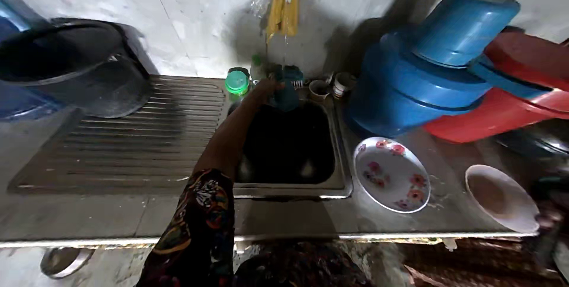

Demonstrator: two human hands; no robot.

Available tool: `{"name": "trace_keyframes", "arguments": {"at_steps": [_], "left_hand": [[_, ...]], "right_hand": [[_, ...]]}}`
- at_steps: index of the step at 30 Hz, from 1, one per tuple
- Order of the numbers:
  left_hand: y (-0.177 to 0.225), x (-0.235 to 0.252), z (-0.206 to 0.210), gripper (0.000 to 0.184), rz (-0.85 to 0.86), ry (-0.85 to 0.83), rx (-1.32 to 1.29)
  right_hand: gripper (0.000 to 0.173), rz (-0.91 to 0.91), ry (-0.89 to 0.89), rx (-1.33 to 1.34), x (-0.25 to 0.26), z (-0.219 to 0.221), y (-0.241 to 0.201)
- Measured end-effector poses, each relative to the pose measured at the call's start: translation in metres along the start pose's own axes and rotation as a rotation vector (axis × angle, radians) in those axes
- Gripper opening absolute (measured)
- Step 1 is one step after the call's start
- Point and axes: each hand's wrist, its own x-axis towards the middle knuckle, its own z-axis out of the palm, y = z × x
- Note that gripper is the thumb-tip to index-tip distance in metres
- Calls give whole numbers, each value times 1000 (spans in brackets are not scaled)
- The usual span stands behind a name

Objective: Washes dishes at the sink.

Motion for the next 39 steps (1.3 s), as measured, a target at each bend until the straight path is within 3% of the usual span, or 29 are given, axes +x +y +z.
{"name": "trace_keyframes", "arguments": {"at_steps": [3,7,9,13,17,19,21,24,25,28,30,34,36,37,39], "left_hand": [[-5,-1,0,63,-36,-12,-243],[-29,9,0,76,-121,-11,-499],[-43,-2,-1,79,-182,9,-593],[-87,-32,-3,63,-146,-45,-794],[-117,-77,-17,58,-211,62,-702],[-131,-88,-24,49,-208,89,-717],[-139,-96,-30,43,-224,113,-729],[-144,-99,-38,44,-262,153,-693],[-143,-101,-40,44,-268,164,-668],[-138,-103,-43,45,-240,150,-610],[-138,-100,-43,45,-183,109,-592],[-131,-91,-41,41,-66,35,-571],[-122,-84,-37,37,-7,26,-515],[-115,-79,-35,36,3,35,-468],[-97,-66,-30,36,13,50,-403]], "right_hand": [[20,-128,-246,55,5,72,-24],[14,-7,-369,49,35,237,-55],[14,55,-487,28,68,316,-51],[33,113,-655,57,128,455,-26],[27,176,-767,326,153,544,-5],[20,177,-807,467,151,565,-5],[25,197,-825,582,148,576,-5],[14,177,-814,543,144,583,-7],[18,182,-817,520,142,584,-7],[51,269,-778,397,137,581,-12],[56,267,-783,317,135,577,-13],[16,199,-851,400,142,566,-7],[18,184,-837,376,139,558,-9],[15,166,-819,303,139,555,-9],[27,118,-772,45,130,543,-13]]}}
